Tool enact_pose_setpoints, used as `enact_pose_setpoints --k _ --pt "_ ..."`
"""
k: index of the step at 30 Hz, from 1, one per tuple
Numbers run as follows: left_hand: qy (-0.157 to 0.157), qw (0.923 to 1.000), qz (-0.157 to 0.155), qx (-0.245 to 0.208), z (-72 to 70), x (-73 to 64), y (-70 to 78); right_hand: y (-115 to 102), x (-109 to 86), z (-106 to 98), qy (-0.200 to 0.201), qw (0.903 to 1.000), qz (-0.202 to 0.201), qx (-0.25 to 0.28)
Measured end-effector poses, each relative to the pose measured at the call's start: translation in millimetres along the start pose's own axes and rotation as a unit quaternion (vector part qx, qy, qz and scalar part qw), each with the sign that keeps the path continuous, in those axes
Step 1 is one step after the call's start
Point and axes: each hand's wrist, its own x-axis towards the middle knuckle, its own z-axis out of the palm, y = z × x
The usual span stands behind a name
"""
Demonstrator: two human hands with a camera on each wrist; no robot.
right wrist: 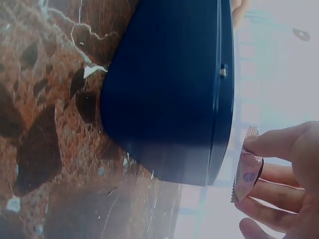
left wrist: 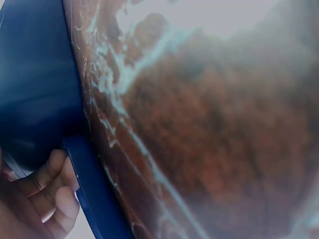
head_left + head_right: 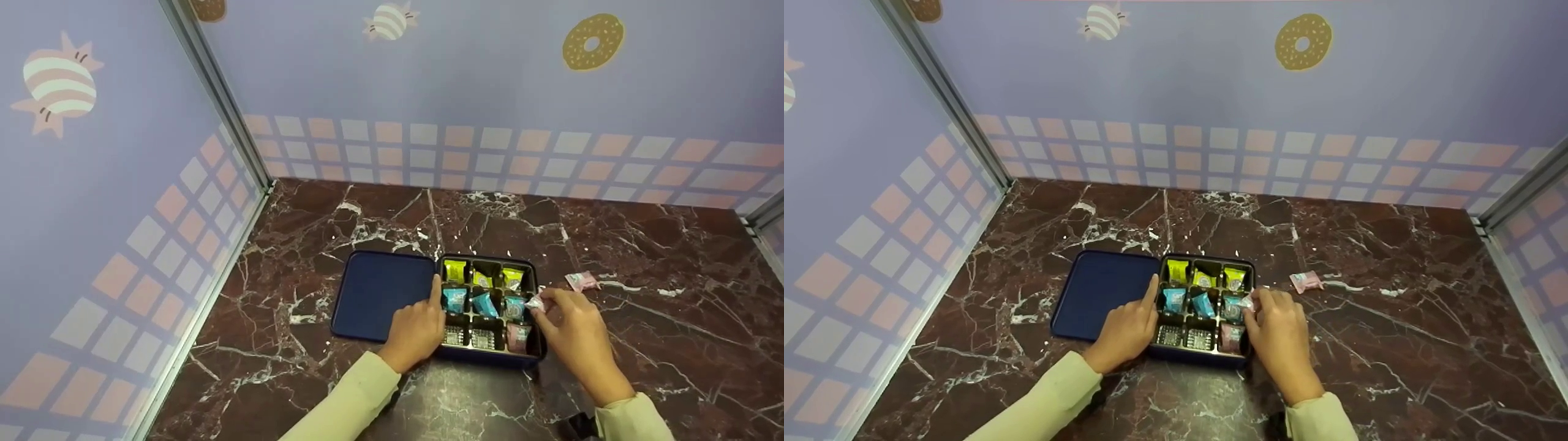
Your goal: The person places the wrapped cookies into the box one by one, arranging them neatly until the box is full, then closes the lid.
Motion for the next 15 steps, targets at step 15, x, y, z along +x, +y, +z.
enact_pose_setpoints --k 15 --pt "0.007 0.9999 0.005 0.009 -1.1 -0.8 0.4 -11 -5.0 2 -0.025 0.9995 0.007 0.019"
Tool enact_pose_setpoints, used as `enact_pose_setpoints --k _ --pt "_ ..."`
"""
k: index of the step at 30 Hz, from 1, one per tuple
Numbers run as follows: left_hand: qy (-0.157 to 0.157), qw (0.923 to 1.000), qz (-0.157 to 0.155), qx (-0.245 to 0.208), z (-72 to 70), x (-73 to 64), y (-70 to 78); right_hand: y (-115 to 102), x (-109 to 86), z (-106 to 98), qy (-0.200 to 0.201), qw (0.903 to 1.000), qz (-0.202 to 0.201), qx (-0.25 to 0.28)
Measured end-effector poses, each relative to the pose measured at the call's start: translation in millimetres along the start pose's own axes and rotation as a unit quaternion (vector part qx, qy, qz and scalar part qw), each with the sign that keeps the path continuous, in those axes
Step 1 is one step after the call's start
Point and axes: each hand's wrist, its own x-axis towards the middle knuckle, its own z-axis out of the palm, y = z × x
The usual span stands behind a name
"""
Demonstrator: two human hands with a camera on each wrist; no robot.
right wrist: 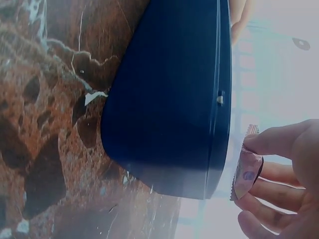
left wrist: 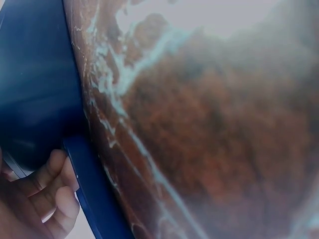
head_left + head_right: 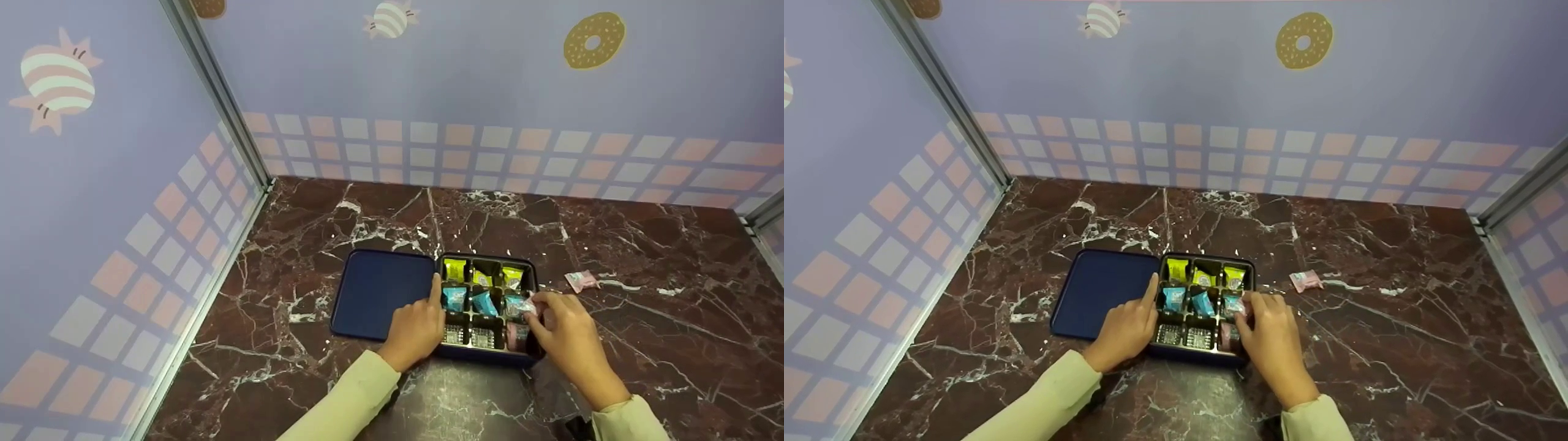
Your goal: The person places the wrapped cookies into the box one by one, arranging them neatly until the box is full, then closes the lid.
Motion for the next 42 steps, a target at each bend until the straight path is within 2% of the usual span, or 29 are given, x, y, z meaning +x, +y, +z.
enact_pose_setpoints --k 6,15,23,31,38,42 --pt "-0.007 1.0 -0.001 0.001 -0.2 -0.2 0.3 -3 -0.6 3 -0.003 0.9998 -0.017 0.001" --pt "0.0 1.0 0.001 0.004 0.8 -0.6 -0.1 -10 -3.5 8 -0.009 0.9984 -0.056 -0.005" --pt "-0.007 0.9999 -0.001 -0.013 -0.7 -0.1 -0.3 -13 -5.8 12 -0.035 0.9973 -0.065 0.003" --pt "0.014 0.9999 -0.002 -0.003 1.6 -0.6 -0.4 -14 -8.4 15 -0.045 0.9946 -0.09 0.026" --pt "-0.006 0.9999 -0.008 -0.012 1.7 0.8 -0.4 -15 -9.8 22 -0.054 0.9894 -0.126 0.048" --pt "-0.007 0.9998 -0.009 -0.017 0.9 0.3 -0.2 -16 -9.9 24 -0.055 0.9862 -0.146 0.055"
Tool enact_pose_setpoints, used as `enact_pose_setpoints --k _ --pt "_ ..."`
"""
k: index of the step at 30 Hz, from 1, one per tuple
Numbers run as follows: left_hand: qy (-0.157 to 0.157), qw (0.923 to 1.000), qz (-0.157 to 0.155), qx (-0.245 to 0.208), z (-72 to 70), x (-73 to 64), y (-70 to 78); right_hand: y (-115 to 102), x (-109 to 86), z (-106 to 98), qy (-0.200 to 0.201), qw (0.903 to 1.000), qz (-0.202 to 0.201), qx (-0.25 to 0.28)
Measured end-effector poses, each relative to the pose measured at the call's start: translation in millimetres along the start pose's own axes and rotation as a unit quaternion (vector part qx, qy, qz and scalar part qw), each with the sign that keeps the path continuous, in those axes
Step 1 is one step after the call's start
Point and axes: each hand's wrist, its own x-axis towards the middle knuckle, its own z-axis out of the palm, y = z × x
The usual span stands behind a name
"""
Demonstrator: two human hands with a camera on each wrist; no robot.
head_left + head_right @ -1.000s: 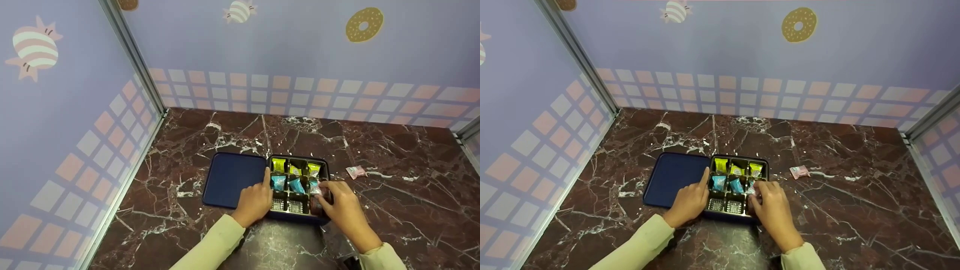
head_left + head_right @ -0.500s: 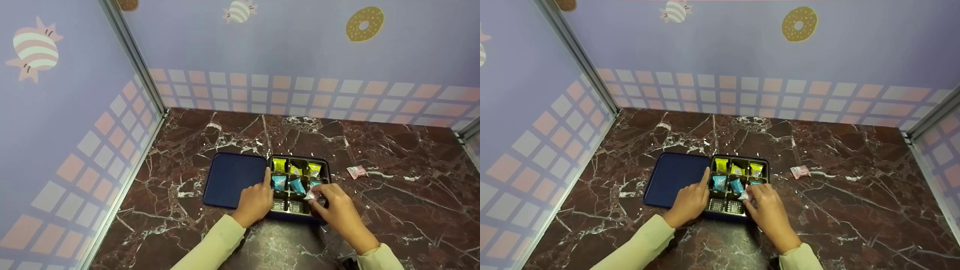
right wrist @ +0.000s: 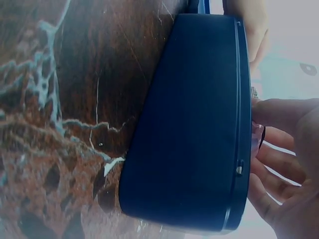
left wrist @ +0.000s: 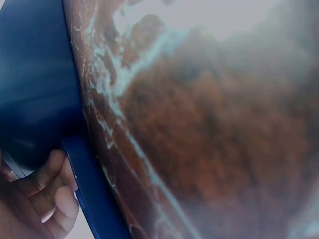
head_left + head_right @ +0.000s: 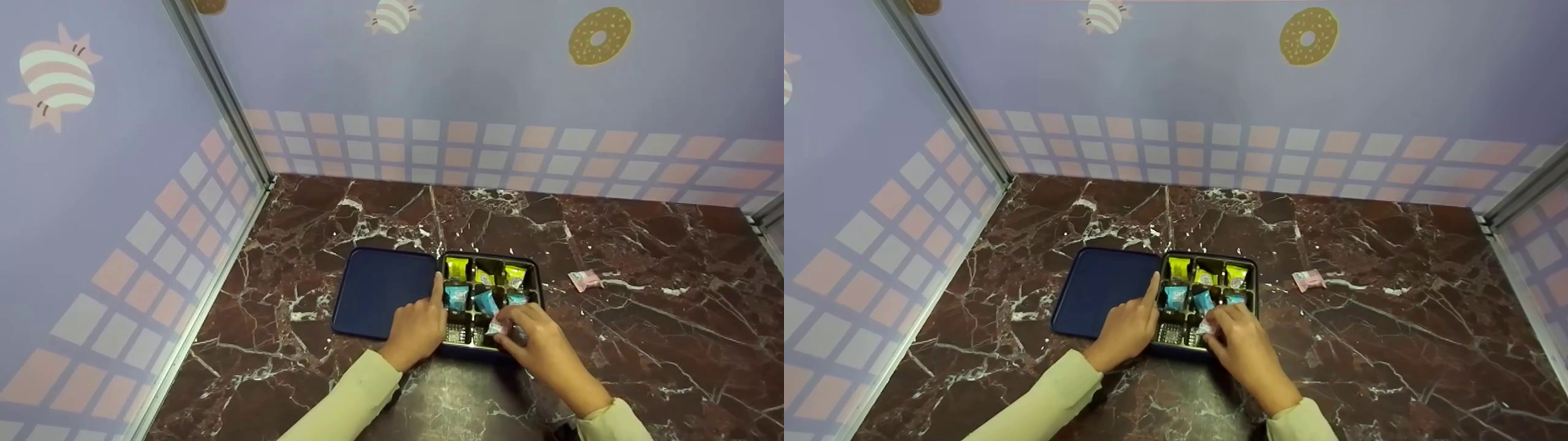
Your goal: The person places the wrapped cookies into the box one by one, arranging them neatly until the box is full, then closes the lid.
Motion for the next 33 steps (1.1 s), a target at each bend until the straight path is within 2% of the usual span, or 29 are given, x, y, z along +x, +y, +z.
enact_pose_setpoints --k 9,18,33 --pt "-0.006 0.9999 0.007 -0.009 -1.8 -0.4 -0.1 -1.8 0.5 2.7 -0.01 0.9994 -0.021 0.025" --pt "0.011 0.9999 0.006 0.003 -0.6 -0.7 0.3 -2.7 0.4 5.0 -0.019 0.999 -0.035 0.022" --pt "0.005 0.9999 0.002 -0.01 0.9 0.3 -0.5 -2.2 -0.3 6.8 -0.034 0.9982 -0.047 0.015"
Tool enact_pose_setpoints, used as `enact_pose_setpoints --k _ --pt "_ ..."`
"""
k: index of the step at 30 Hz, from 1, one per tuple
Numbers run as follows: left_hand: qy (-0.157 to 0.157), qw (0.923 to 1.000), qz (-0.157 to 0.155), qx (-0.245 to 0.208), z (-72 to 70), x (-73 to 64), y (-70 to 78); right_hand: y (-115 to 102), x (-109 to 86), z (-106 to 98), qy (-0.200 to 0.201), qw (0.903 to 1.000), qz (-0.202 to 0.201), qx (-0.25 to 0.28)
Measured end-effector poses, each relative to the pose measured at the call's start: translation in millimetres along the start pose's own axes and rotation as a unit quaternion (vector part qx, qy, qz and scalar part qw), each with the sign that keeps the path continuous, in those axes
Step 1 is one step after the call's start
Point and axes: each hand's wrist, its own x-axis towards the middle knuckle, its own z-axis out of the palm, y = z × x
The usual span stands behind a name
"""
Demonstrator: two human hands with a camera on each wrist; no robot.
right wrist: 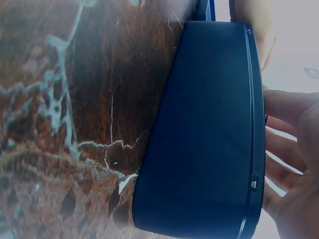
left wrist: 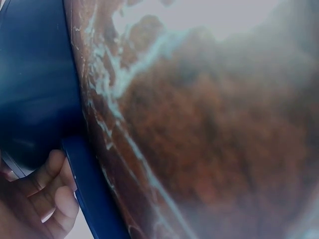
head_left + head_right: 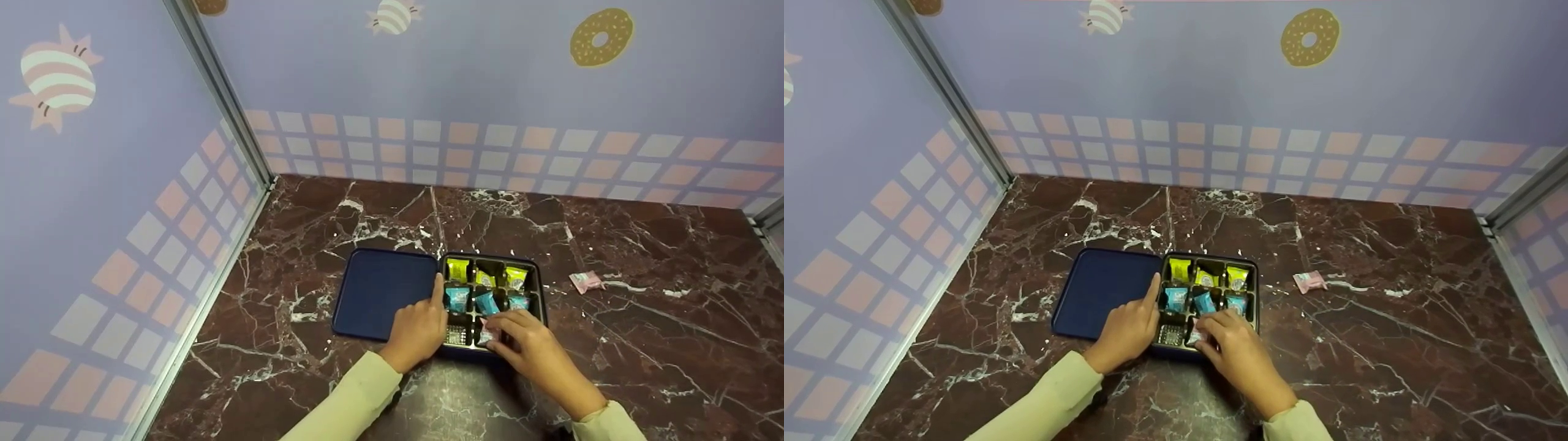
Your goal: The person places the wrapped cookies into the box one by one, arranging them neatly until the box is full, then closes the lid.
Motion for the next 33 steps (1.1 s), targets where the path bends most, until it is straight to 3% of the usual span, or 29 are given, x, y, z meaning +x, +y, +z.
enact_pose_setpoints --k 17,33 --pt "0.011 0.9998 -0.001 0.017 -1.4 -1.6 1.9 0.6 -1.1 1.2 0.018 0.9996 -0.02 -0.005" --pt "0.003 1.0 -0.001 0.009 -0.8 -0.2 0.5 1.6 -1.3 -2.3 0.019 0.9998 -0.01 -0.005"
